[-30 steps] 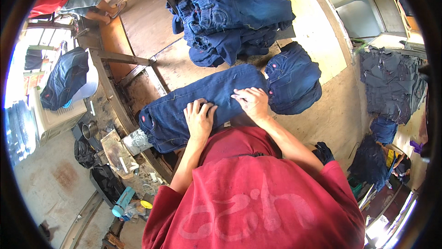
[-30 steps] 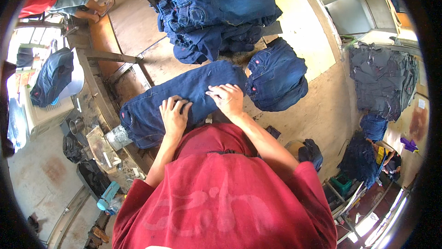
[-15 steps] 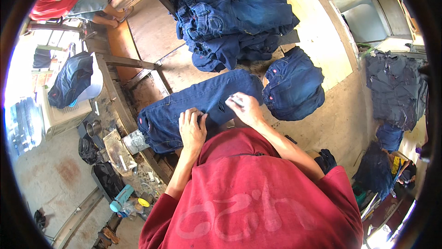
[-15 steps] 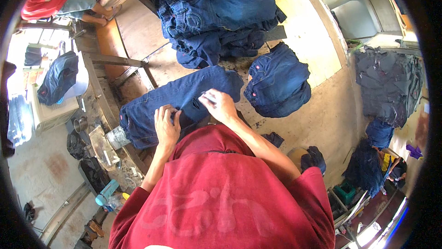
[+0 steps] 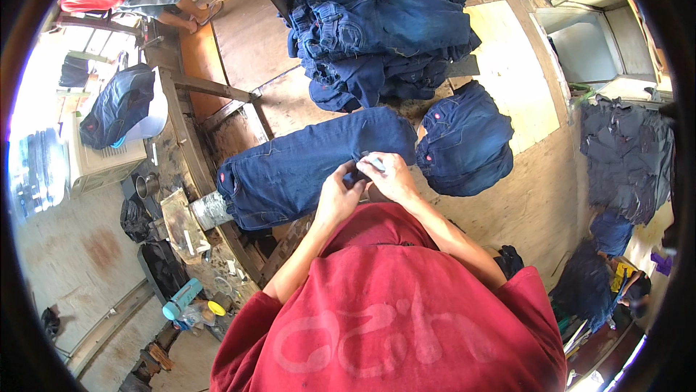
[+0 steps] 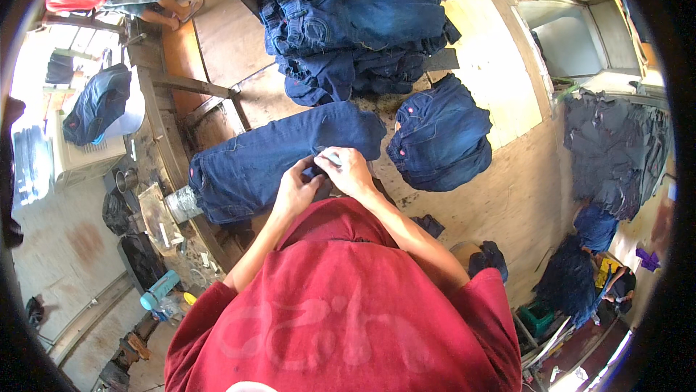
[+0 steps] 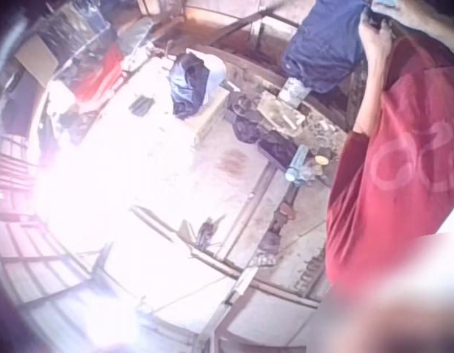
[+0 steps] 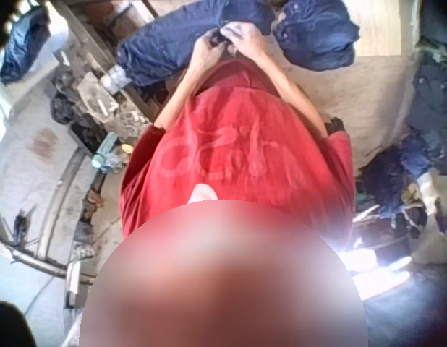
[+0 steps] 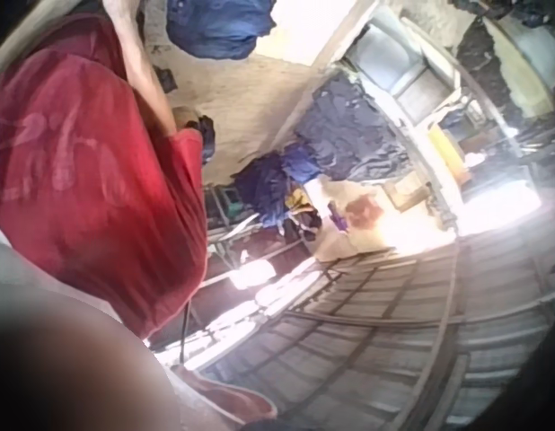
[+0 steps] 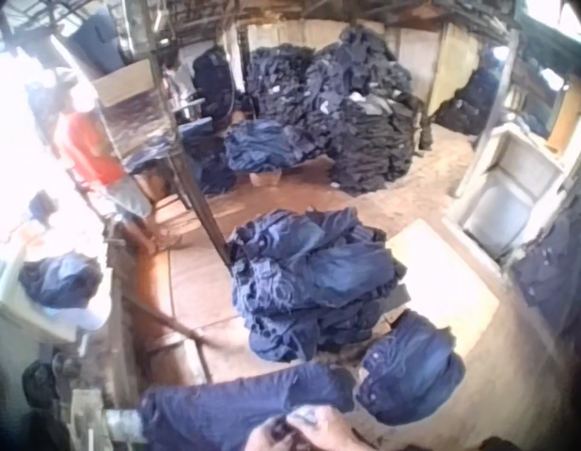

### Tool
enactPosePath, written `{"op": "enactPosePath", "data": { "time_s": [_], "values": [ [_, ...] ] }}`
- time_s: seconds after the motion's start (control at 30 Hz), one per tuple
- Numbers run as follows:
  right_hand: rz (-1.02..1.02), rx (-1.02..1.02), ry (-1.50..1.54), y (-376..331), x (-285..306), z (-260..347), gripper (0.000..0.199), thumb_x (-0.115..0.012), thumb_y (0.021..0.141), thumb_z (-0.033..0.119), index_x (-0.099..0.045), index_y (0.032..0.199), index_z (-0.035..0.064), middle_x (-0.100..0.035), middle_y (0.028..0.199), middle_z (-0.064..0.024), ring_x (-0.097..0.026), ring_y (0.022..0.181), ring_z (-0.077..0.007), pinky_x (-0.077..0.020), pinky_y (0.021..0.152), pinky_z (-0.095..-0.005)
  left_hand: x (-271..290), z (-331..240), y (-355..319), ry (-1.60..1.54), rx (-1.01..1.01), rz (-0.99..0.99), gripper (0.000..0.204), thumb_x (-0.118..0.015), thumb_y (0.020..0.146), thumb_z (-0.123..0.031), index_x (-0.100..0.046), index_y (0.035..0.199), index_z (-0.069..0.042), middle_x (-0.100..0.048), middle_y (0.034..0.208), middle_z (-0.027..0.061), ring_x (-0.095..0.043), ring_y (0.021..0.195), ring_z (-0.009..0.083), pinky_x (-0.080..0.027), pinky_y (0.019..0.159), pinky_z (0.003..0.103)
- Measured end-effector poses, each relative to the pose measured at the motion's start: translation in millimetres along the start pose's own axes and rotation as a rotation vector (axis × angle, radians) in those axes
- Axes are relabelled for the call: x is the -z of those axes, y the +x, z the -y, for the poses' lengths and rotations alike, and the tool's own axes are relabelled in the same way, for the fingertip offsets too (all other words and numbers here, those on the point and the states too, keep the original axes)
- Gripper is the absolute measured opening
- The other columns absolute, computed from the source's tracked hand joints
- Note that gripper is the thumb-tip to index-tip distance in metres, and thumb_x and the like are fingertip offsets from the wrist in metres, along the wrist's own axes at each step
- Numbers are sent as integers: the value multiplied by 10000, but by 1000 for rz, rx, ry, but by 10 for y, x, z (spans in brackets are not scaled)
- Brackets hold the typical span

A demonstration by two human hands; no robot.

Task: The person repeatedly picks up dark denim jeans from a pile, lays them flat on a table, and uses a white marker to draw lines on the fabric. They then place the marked jeans aside and repeat the process with the next item.

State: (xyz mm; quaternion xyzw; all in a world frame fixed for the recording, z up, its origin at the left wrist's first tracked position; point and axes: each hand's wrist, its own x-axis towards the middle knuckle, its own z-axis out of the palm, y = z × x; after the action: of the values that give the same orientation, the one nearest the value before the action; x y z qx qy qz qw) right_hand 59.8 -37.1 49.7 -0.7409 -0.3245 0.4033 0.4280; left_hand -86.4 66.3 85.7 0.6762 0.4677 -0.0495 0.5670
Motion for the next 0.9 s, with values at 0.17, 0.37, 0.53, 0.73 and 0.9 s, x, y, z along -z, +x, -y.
{"op": "enactPosePath", "data": {
  "time_s": [0.17, 0.37, 0.53, 0.73, 0.9],
  "values": [
    [-259, -216, -344, 0, 124, 177, 583, -784, 988, 550, -707, 765, 17, -710, 717, -202, -716, 672, -379, -532, 630, -475, -71, 76, 129, -711, 192, 82, 268, -722, 1030, -128, -687, 1271, -15, -688, 863, -1, -546, 615, 61, -423, 555, 262],
    [-136, -167, -272, 73, 106, 17, 448, -787, 955, 475, -753, 833, 46, -761, 761, -180, -762, 771, -425, -581, 698, -500, -150, 286, 158, -586, 88, 9, 160, -648, 1100, -240, -624, 1030, -99, -574, 775, -39, -396, 509, 30, -296, 462, 243],
    [-140, -115, -278, 17, 93, -59, 368, -781, 955, 406, -745, 856, 53, -758, 771, -178, -760, 777, -423, -574, 693, -505, -17, 355, 14, -707, 263, 40, 127, -599, 1104, -206, -611, 1087, -80, -632, 808, 6, -413, 514, 50, -327, 459, 263],
    [-149, -97, -219, -16, 118, -30, 343, -790, 947, 378, -730, 849, 54, -750, 769, -177, -748, 752, -421, -563, 678, -512, 77, 205, 51, -681, 321, 137, 155, -633, 1077, -227, -648, 1038, -77, -671, 806, 20, -411, 499, 60, -326, 455, 274],
    [-165, -60, -205, -17, 97, -54, 345, -790, 957, 360, -713, 840, 44, -736, 763, -178, -726, 714, -417, -543, 656, -502, -20, 171, 197, -399, 136, 106, 190, -670, 1069, -227, -657, 933, -95, -573, 730, -42, -373, 490, 43, -299, 462, 274]
  ]
}}
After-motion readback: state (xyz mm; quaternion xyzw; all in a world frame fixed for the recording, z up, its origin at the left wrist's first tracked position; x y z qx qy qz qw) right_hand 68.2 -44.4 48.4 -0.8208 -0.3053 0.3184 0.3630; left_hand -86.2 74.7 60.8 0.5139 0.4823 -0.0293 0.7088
